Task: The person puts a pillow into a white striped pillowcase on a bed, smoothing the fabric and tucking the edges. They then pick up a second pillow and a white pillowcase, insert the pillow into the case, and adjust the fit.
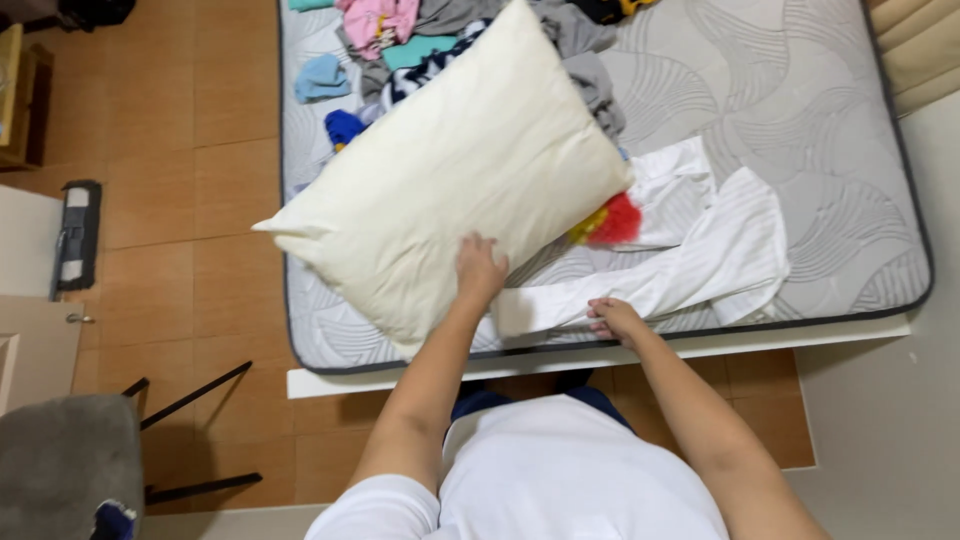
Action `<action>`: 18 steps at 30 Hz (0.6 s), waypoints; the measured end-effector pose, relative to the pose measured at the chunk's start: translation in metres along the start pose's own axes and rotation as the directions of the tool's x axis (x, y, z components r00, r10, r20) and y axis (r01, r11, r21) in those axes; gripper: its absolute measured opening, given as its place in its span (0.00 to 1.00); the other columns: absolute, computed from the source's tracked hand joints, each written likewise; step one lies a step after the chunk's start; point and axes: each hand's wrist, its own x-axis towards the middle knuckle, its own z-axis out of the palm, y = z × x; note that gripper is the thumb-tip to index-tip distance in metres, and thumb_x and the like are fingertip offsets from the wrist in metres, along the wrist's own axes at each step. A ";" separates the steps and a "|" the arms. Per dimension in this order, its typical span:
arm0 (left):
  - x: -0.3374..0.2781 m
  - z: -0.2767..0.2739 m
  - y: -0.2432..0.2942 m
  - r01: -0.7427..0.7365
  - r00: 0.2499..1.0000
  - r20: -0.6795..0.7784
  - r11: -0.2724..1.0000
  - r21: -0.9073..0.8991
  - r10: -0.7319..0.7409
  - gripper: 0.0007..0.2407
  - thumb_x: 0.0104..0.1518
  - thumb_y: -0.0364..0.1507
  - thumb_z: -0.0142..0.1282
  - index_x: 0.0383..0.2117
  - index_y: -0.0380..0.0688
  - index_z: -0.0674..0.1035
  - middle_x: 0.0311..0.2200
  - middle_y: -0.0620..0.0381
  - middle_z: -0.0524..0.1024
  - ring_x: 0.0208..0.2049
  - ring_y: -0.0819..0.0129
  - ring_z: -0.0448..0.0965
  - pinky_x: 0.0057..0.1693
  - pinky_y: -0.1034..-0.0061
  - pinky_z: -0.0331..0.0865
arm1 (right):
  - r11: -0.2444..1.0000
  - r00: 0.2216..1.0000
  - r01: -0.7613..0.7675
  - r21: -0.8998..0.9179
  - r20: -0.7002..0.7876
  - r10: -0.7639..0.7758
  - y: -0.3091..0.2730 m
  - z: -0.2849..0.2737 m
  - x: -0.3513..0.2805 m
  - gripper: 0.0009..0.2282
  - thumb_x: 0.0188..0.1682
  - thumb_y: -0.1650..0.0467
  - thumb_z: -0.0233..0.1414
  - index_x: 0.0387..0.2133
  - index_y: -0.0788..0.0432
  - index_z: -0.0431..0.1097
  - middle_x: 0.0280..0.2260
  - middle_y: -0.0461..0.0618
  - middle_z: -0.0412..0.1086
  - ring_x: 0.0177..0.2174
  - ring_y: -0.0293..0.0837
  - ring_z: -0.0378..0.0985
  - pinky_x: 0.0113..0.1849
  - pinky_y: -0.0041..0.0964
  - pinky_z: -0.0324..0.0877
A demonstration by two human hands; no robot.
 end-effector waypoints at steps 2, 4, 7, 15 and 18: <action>-0.001 0.027 0.043 -0.065 0.997 0.042 0.992 -0.107 0.069 0.19 0.59 0.40 0.58 0.53 0.44 0.78 0.56 0.41 0.72 0.60 0.46 0.70 0.64 0.55 0.65 | 0.999 1.000 -0.024 0.034 0.010 0.024 -0.001 -0.024 -0.001 0.14 0.53 0.66 0.51 0.51 0.55 0.71 0.40 0.44 0.73 0.33 0.41 0.76 0.34 0.38 0.73; -0.011 0.055 0.075 -0.111 0.988 0.078 0.971 -0.214 0.130 0.17 0.59 0.39 0.58 0.50 0.43 0.80 0.51 0.45 0.79 0.55 0.49 0.77 0.61 0.60 0.70 | 0.996 0.998 -0.056 0.064 0.028 0.054 0.002 -0.046 -0.005 0.14 0.53 0.66 0.51 0.51 0.54 0.71 0.40 0.44 0.73 0.34 0.41 0.76 0.36 0.38 0.74; -0.015 0.103 0.092 0.000 0.964 0.250 0.946 -0.325 0.086 0.17 0.57 0.39 0.61 0.47 0.41 0.82 0.47 0.44 0.81 0.48 0.52 0.80 0.54 0.63 0.71 | 0.987 0.992 -0.127 0.099 0.018 0.126 0.005 -0.074 -0.005 0.14 0.53 0.65 0.51 0.50 0.54 0.71 0.39 0.45 0.74 0.34 0.41 0.76 0.37 0.40 0.73; -0.005 0.136 0.038 0.670 0.683 0.670 -0.115 -0.733 -0.291 0.15 0.59 0.40 0.58 0.47 0.47 0.76 0.37 0.57 0.80 0.38 0.63 0.81 0.42 0.66 0.75 | 0.962 0.964 -0.158 0.224 -0.176 0.199 0.036 -0.115 0.016 0.15 0.53 0.60 0.53 0.47 0.53 0.65 0.40 0.49 0.69 0.34 0.45 0.73 0.38 0.47 0.72; 0.005 0.141 0.000 0.535 0.624 0.679 -0.421 -0.732 -0.387 0.16 0.59 0.44 0.58 0.43 0.47 0.76 0.34 0.56 0.78 0.37 0.61 0.81 0.42 0.65 0.76 | 0.951 0.974 -0.190 0.244 -0.079 0.215 0.036 -0.108 0.020 0.17 0.52 0.56 0.53 0.45 0.54 0.65 0.43 0.51 0.71 0.35 0.45 0.74 0.38 0.46 0.72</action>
